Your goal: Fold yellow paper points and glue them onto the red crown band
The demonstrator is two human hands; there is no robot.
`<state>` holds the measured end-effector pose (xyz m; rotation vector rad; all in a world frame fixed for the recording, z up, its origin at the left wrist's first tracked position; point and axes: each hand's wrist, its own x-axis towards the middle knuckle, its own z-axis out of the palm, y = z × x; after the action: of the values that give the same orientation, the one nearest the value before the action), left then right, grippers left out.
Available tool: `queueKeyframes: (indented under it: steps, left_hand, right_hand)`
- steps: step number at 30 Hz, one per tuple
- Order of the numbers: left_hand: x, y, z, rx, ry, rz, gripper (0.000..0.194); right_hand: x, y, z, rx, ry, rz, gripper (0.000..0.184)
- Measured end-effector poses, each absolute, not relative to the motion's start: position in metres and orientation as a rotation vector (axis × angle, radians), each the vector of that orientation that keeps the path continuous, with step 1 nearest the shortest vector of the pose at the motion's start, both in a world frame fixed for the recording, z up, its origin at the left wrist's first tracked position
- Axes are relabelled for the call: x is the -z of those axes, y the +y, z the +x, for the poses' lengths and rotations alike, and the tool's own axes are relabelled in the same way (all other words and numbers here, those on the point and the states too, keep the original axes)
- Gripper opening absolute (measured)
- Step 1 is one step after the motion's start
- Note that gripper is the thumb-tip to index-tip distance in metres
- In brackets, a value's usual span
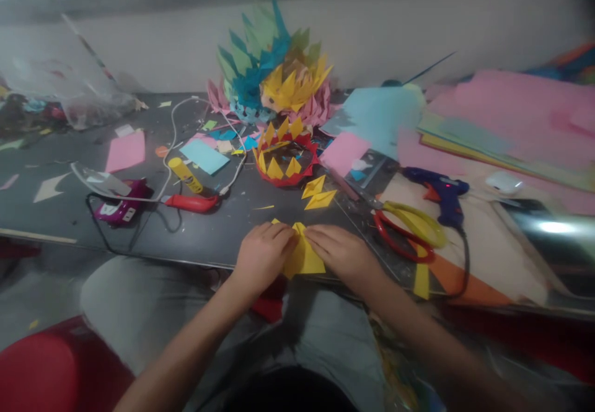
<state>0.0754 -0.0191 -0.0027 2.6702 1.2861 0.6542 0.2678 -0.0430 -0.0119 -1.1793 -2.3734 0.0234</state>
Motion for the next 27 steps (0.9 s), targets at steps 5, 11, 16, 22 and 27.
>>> queueKeyframes:
  steps: [5,11,16,22,27]
  left_hand:
    - [0.006,-0.017,0.068,-0.657,1.094,2.751,0.017]
    - [0.006,-0.014,0.063,-0.607,0.976,2.843,0.020]
    - [0.005,-0.014,0.063,-0.590,0.974,2.865,0.021]
    - [0.005,-0.014,0.062,-0.597,0.964,2.873,0.021]
    - [0.006,-0.013,0.062,-0.591,0.950,2.870,0.020]
  right_hand:
    - [0.009,-0.042,0.273,-0.047,-2.405,-1.113,0.029]
    - [0.012,-0.038,0.274,-0.096,-2.438,-1.111,0.028]
    - [0.012,-0.033,0.275,-0.111,-2.440,-1.103,0.029]
    - [0.007,-0.031,0.274,-0.043,-2.461,-1.055,0.029]
    - [0.006,-0.031,0.274,-0.032,-2.463,-1.034,0.029]
